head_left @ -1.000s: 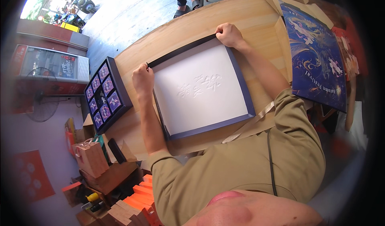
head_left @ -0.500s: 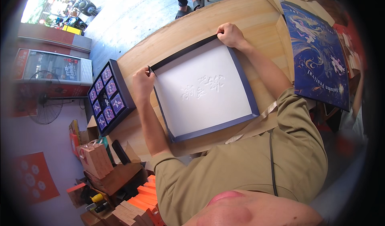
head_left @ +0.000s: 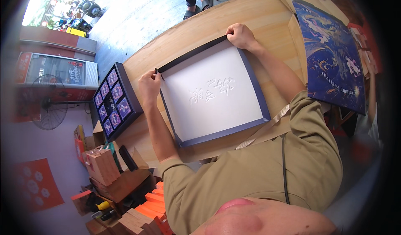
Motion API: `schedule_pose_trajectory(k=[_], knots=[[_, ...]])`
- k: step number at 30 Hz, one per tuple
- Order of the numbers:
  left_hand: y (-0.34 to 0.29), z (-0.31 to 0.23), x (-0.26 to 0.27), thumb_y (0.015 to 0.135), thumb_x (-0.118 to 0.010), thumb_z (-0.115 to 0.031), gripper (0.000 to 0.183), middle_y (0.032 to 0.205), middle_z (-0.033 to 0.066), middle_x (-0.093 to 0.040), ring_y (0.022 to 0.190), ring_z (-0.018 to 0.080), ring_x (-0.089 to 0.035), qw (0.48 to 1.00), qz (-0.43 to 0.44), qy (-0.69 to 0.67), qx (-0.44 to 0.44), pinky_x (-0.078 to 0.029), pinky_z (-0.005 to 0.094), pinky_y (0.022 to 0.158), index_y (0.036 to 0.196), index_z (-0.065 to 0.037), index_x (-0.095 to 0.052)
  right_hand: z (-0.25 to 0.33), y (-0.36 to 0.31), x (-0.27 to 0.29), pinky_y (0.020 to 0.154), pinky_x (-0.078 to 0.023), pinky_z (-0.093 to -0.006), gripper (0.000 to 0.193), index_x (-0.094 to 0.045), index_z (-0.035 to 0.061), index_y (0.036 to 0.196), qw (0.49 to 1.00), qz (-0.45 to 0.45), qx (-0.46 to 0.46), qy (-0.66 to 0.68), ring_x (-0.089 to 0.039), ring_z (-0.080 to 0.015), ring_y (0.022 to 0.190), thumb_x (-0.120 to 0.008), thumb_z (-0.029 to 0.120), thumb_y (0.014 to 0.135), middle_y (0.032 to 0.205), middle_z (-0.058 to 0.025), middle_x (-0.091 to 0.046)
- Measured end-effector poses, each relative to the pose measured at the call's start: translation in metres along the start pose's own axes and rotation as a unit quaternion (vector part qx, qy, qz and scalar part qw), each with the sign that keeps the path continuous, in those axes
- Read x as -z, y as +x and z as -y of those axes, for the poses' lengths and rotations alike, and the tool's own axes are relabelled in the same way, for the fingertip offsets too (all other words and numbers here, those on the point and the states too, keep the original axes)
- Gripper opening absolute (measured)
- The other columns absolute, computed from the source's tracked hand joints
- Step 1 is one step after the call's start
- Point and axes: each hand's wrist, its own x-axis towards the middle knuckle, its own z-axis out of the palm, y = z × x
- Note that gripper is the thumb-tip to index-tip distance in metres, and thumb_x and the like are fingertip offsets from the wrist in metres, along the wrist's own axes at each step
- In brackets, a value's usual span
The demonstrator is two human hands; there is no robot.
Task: The person assembles a flat-packed blue gift box by hand by folding the sides and tucking the corner flaps into place on a wooden table.
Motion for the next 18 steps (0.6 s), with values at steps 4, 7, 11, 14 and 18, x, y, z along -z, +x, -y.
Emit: schedule_pose_trajectory(k=[4,7,11,14,18], knots=[[-0.003,-0.005,-0.001,0.086,-0.076,-0.014,0.028,0.087,0.0162,-0.078,0.080,0.0293,-0.076,0.999,-0.010,0.031,-0.006,-0.059,0.0389,0.078,0.111,-0.002,-0.078,-0.001,0.000,-0.001,0.076,-0.059,-0.0417,0.021,-0.078,0.0068,0.085,1.000,-0.001,-0.003,0.002,-0.074,-0.0328,0.083,-0.060,0.016,0.080,0.087,-0.0145,-0.076],[-0.006,-0.012,-0.005,0.084,-0.073,-0.010,0.028,0.090,0.0178,-0.077,0.083,0.0318,-0.076,0.998,-0.020,0.055,-0.008,-0.059,0.0412,0.080,0.112,-0.003,-0.077,-0.001,0.000,0.000,0.076,-0.059,-0.0417,0.021,-0.078,0.0070,0.085,1.000,0.002,-0.001,0.001,-0.074,-0.0326,0.083,-0.060,0.016,0.080,0.087,-0.0144,-0.076],[-0.007,-0.019,-0.015,0.084,-0.066,-0.004,0.024,0.091,0.0205,-0.076,0.085,0.0360,-0.075,0.988,-0.031,0.147,-0.027,-0.059,0.0454,0.082,0.106,-0.001,-0.075,-0.002,0.000,0.000,0.076,-0.059,-0.0418,0.021,-0.078,0.0072,0.085,1.000,-0.004,0.005,0.003,-0.074,-0.0327,0.083,-0.060,0.016,0.079,0.087,-0.0146,-0.076],[-0.007,-0.021,-0.022,0.087,-0.060,-0.003,0.016,0.088,0.0223,-0.075,0.085,0.0370,-0.075,0.980,-0.052,0.183,-0.059,-0.060,0.0465,0.077,0.099,-0.001,-0.072,0.000,0.000,0.000,0.077,-0.059,-0.0421,0.021,-0.078,0.0070,0.084,1.000,-0.002,-0.001,0.005,-0.074,-0.0332,0.084,-0.060,0.016,0.079,0.088,-0.0151,-0.076],[-0.005,-0.024,-0.041,0.093,-0.058,-0.004,0.012,0.083,0.0178,-0.073,0.080,0.0324,-0.076,0.945,-0.043,0.316,-0.077,-0.062,0.0397,0.064,0.090,-0.007,-0.069,0.001,-0.001,0.001,0.078,-0.059,-0.0427,0.021,-0.079,0.0068,0.084,1.000,0.000,0.000,0.006,-0.074,-0.0341,0.084,-0.061,0.016,0.078,0.088,-0.0161,-0.076]])
